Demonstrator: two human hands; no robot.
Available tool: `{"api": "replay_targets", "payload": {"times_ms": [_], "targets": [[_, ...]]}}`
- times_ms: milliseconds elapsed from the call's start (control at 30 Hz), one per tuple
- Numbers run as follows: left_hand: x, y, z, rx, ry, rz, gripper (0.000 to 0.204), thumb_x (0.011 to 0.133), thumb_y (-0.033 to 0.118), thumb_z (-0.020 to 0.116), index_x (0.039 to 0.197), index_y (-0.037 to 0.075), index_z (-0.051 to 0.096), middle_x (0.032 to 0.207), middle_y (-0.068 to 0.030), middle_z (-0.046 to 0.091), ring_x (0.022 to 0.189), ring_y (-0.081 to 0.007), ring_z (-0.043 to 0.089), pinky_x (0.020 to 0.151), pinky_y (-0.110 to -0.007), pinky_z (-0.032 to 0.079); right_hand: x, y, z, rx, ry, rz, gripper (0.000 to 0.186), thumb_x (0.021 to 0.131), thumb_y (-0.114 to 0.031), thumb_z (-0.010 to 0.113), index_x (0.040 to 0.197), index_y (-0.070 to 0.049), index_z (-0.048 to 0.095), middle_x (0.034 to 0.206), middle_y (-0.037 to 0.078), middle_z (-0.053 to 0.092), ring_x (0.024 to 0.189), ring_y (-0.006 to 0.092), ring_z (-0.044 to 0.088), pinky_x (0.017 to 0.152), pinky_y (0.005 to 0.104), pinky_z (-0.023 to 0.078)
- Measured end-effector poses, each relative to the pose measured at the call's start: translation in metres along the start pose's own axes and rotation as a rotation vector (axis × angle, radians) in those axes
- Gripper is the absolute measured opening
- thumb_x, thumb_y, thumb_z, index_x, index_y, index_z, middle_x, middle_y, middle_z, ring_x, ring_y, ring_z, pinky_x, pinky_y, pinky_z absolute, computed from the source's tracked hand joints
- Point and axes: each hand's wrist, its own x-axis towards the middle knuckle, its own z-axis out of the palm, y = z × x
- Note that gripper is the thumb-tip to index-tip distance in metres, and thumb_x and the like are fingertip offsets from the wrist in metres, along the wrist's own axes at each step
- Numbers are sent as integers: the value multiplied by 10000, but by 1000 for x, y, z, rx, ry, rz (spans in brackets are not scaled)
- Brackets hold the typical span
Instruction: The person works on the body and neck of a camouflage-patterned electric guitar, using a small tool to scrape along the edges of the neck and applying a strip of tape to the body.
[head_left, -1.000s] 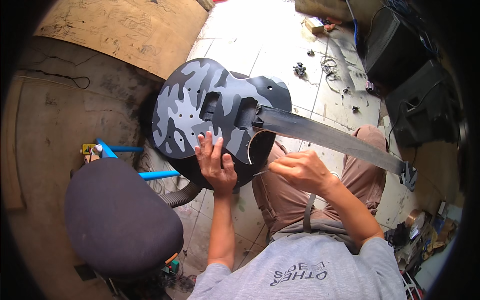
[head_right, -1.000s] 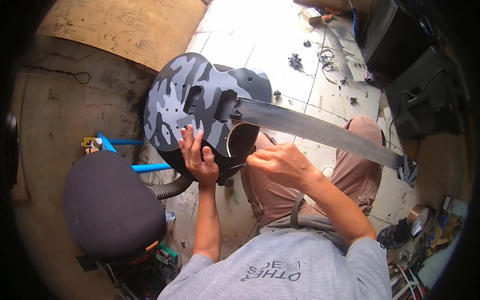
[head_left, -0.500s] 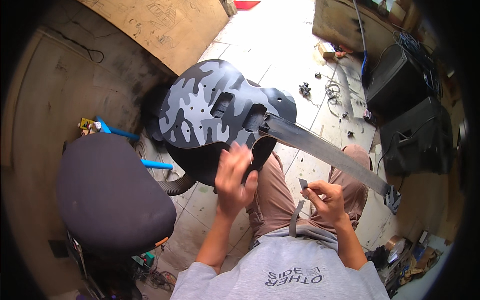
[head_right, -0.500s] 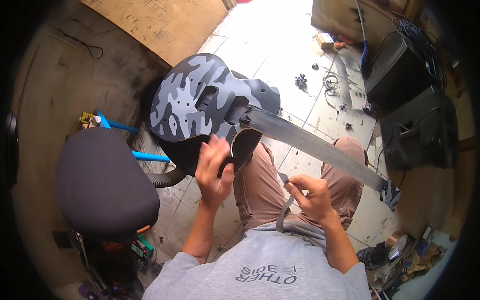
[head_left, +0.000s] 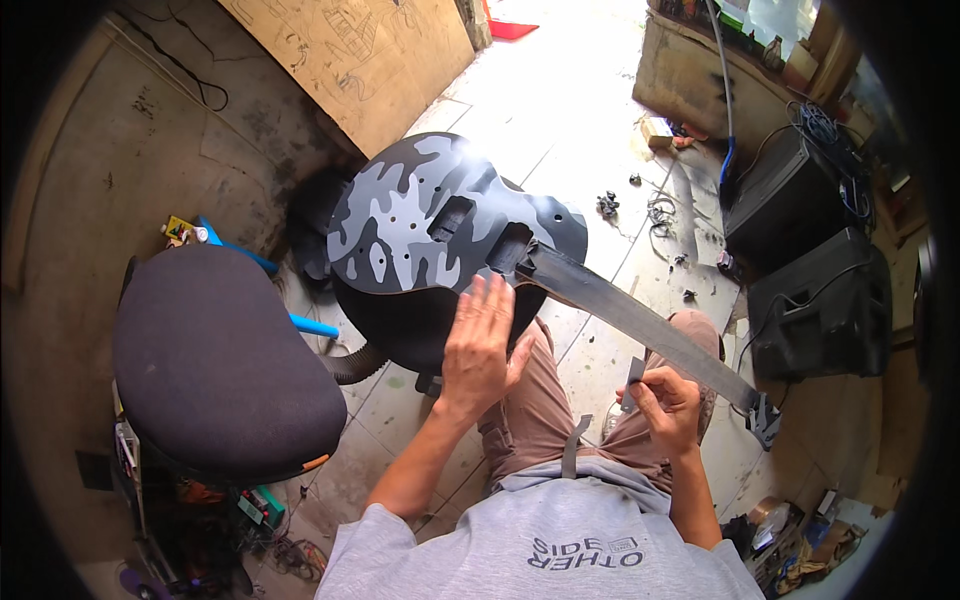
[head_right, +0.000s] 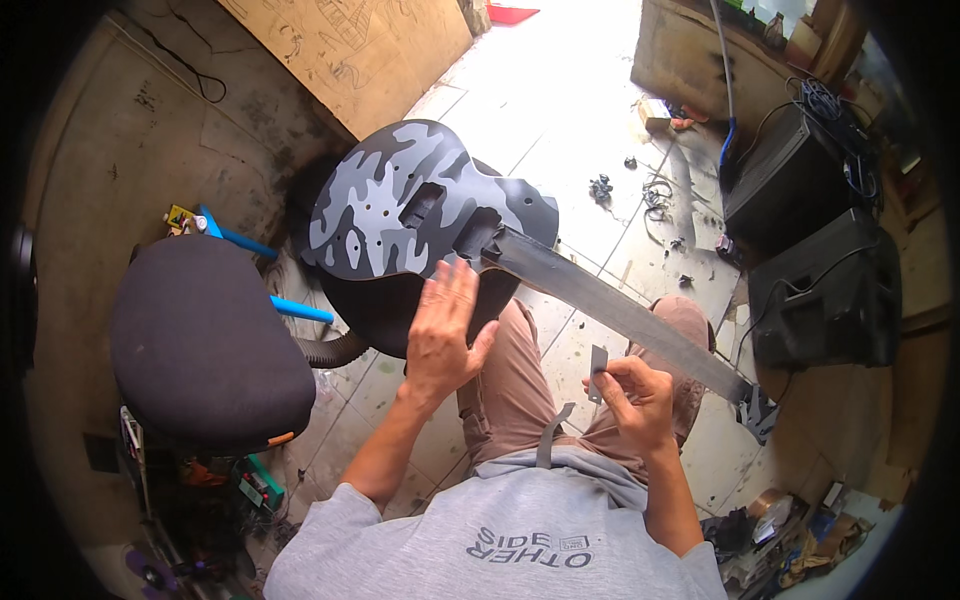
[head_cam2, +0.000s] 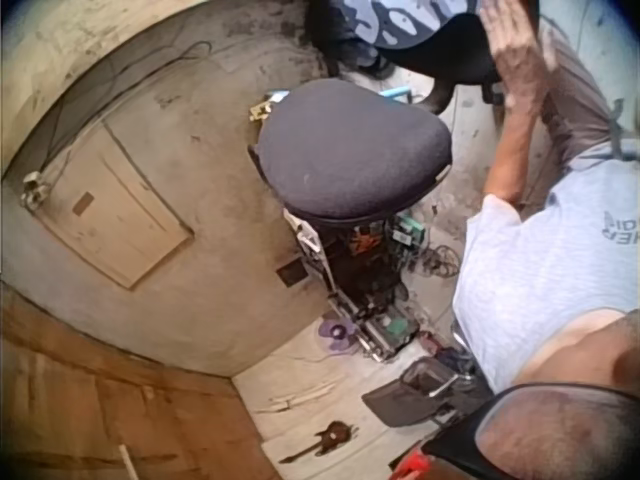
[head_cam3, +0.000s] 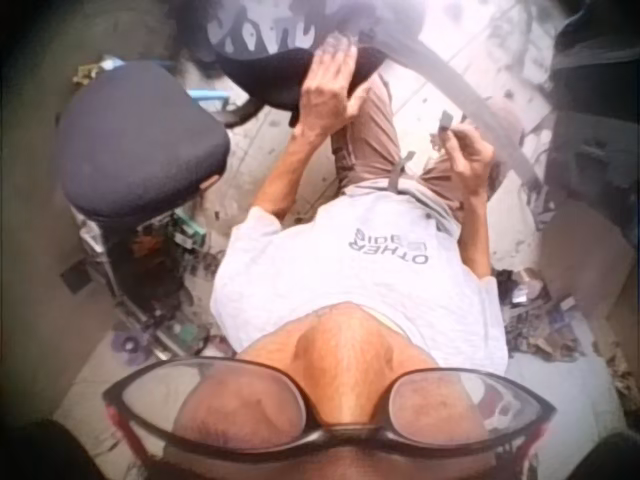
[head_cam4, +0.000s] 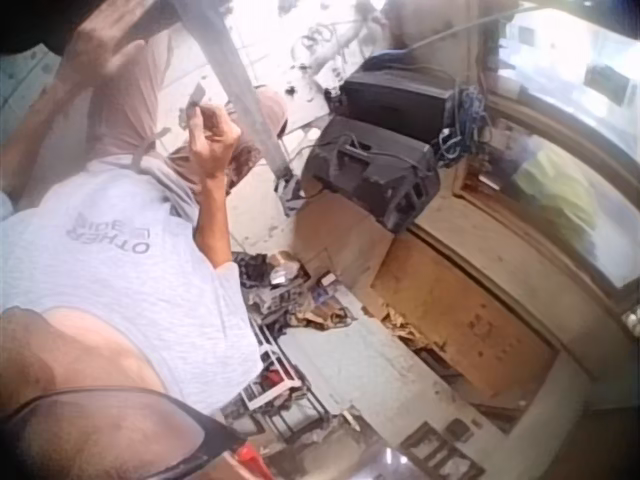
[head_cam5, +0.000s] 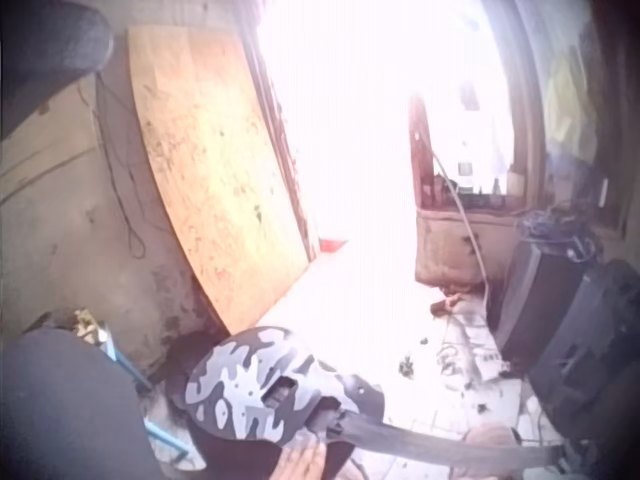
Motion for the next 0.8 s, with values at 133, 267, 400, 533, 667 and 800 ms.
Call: {"api": "replay_targets", "payload": {"times_ms": [133,267,400,533,667,800], "targets": [[-33,13,-10,-562,-425,97,362,875,250,788,581,89,654,546,-36,608,483,-245,599,545,-354,500,14,-17,-12,-92,95,-124,63,1003,-31,633,1000,28,653,862,105,756,737,121,704,721,274,566],[-32,25,3,-646,-182,19,202,880,247,776,855,50,736,839,-93,719,753,-256,710,687,-349,570,38,-34,-26,-18,383,-150,113,1030,-111,602,965,-20,588,822,94,736,675,126,670,703,262,526],[17,49,15,-585,9,152,452,824,235,814,1217,44,700,1285,-174,669,1171,-331,671,986,-397,564,36,-50,-46,74,369,-74,158,1019,-157,601,912,-58,542,783,105,721,647,150,670,682,263,516],[69,70,42,-316,-148,325,559,781,237,818,1279,33,666,1347,-218,604,1259,-359,609,1059,-434,519,14,-65,-40,405,102,-4,175,984,-157,596,897,-16,540,753,205,707,574,227,675,596,363,594],[122,80,80,-119,-684,381,440,676,248,788,1052,26,733,997,-195,723,954,-325,726,840,-414,599,-26,-65,-44,522,-173,201,99,886,-44,639,891,39,586,777,253,728,678,284,746,636,403,629],[148,71,91,-180,-927,482,319,616,261,727,847,42,726,722,-159,708,662,-324,714,645,-434,593,-46,-45,-48,545,-290,281,89,912,-30,659,883,47,627,805,216,751,740,249,762,670,361,618]]}}
